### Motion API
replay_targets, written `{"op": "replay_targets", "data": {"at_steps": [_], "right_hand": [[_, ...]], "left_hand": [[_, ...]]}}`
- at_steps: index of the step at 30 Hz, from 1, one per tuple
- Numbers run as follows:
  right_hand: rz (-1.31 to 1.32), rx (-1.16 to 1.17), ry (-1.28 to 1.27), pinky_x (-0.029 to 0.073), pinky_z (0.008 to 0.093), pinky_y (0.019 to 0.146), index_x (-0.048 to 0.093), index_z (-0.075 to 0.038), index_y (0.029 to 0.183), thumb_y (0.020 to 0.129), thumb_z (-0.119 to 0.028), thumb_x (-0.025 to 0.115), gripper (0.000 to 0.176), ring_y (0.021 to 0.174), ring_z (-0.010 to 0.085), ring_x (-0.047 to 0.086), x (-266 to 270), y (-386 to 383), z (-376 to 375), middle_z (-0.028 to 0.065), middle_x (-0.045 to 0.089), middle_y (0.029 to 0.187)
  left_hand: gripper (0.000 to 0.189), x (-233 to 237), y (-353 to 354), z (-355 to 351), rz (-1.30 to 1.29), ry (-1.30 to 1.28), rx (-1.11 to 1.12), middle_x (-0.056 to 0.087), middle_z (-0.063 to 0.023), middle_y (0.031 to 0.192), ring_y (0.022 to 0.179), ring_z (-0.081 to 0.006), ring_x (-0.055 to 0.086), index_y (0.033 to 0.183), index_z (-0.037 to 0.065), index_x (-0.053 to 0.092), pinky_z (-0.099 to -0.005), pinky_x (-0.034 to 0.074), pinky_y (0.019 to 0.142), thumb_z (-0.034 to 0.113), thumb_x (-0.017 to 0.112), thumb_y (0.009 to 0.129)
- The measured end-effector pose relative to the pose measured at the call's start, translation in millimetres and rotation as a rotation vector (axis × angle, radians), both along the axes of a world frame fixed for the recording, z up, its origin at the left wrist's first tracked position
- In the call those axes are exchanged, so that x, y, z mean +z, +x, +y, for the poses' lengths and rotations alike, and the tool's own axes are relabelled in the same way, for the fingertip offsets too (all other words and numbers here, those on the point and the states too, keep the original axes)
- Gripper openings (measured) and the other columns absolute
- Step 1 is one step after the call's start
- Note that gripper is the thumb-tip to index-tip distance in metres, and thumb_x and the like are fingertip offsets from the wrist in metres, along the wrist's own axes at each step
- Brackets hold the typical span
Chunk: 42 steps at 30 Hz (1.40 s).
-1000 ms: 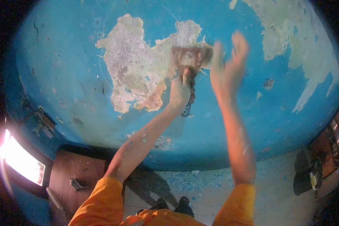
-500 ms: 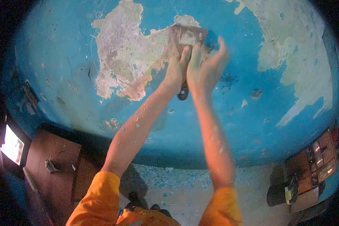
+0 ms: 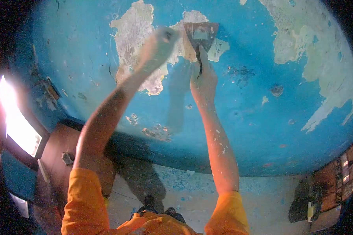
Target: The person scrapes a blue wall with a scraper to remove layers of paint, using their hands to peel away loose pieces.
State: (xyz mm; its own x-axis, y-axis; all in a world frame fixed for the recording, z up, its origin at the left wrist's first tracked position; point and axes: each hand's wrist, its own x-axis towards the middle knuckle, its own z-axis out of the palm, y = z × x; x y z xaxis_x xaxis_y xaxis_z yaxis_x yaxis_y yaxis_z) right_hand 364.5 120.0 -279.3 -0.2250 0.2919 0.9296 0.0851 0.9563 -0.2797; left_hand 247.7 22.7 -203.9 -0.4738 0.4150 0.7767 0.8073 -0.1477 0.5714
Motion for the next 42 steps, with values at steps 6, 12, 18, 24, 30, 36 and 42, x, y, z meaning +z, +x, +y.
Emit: {"op": "replay_targets", "data": {"at_steps": [6,12,18,24,30,36,42], "right_hand": [[-0.063,-0.175,-0.184,0.047,0.0420,0.058,0.049,-0.013,0.132,0.093,-0.014,0.050,0.040,0.067,0.0355,0.061,14.0,-5.6,-31.1,0.0204,0.063,0.078],[0.063,-0.227,-0.154,0.045,0.0422,0.053,0.050,-0.016,0.132,0.092,-0.015,0.050,0.040,0.057,0.0365,0.058,27.4,-46.1,-48.4,0.0201,0.060,0.065],[0.082,-0.265,-0.128,0.045,0.0411,0.054,0.052,-0.012,0.130,0.094,-0.018,0.047,0.037,0.061,0.0362,0.060,26.6,-58.7,-55.4,0.0238,0.059,0.071],[0.164,-0.164,-0.315,0.048,0.0377,0.059,0.052,-0.008,0.129,0.094,-0.020,0.049,0.037,0.073,0.0278,0.068,-19.1,-75.2,-87.3,0.0274,0.062,0.088],[0.145,-0.108,-0.235,0.050,0.0340,0.073,0.050,-0.009,0.132,0.093,-0.018,0.050,0.040,0.091,0.0270,0.067,13.3,-77.8,-68.0,0.0213,0.066,0.099],[0.124,-0.139,-0.317,0.049,0.0349,0.083,0.048,-0.009,0.133,0.093,-0.017,0.049,0.041,0.108,0.0315,0.058,-25.2,-71.2,-71.9,0.0227,0.061,0.111],[0.111,-0.185,0.018,0.049,0.0365,0.085,0.048,-0.015,0.134,0.092,-0.016,0.050,0.042,0.107,0.0346,0.058,87.1,-68.9,-25.4,0.0208,0.060,0.115]], "left_hand": [[0.058,39.5,-145.8,-5.1,1.024,0.363,0.390,0.039,-0.0142,0.141,0.133,-0.0313,0.033,0.133,0.014,0.045,-0.0475,0.029,0.107,0.033,0.067,0.083],[0.062,34.0,-186.8,-4.1,1.239,0.256,0.287,0.025,-0.0081,0.151,0.139,-0.0273,0.022,0.142,0.016,0.034,-0.0489,0.019,0.114,0.031,0.059,0.088],[0.052,35.6,-186.4,-5.2,1.202,0.421,0.231,0.036,-0.0096,0.145,0.135,-0.0283,0.032,0.137,0.010,0.041,-0.0487,0.026,0.110,0.026,0.056,0.089],[0.047,32.8,-177.9,-16.5,1.222,0.447,0.202,0.048,-0.0243,0.129,0.122,-0.0370,0.046,0.123,-0.003,0.045,-0.0492,0.036,0.101,0.014,0.060,0.081],[0.051,29.8,-182.1,-16.5,1.167,0.303,0.192,0.038,-0.0205,0.141,0.129,-0.0399,0.037,0.126,-0.003,0.043,-0.0526,0.030,0.105,0.022,0.058,0.084],[0.047,31.7,-183.1,-6.3,1.176,0.477,0.204,0.041,-0.0111,0.141,0.131,-0.0299,0.037,0.129,0.006,0.046,-0.0480,0.031,0.107,0.017,0.058,0.085],[0.044,33.1,-186.4,-6.5,1.211,0.486,0.208,0.041,-0.0109,0.140,0.131,-0.0299,0.037,0.128,0.006,0.047,-0.0480,0.031,0.107,0.018,0.057,0.087]]}}
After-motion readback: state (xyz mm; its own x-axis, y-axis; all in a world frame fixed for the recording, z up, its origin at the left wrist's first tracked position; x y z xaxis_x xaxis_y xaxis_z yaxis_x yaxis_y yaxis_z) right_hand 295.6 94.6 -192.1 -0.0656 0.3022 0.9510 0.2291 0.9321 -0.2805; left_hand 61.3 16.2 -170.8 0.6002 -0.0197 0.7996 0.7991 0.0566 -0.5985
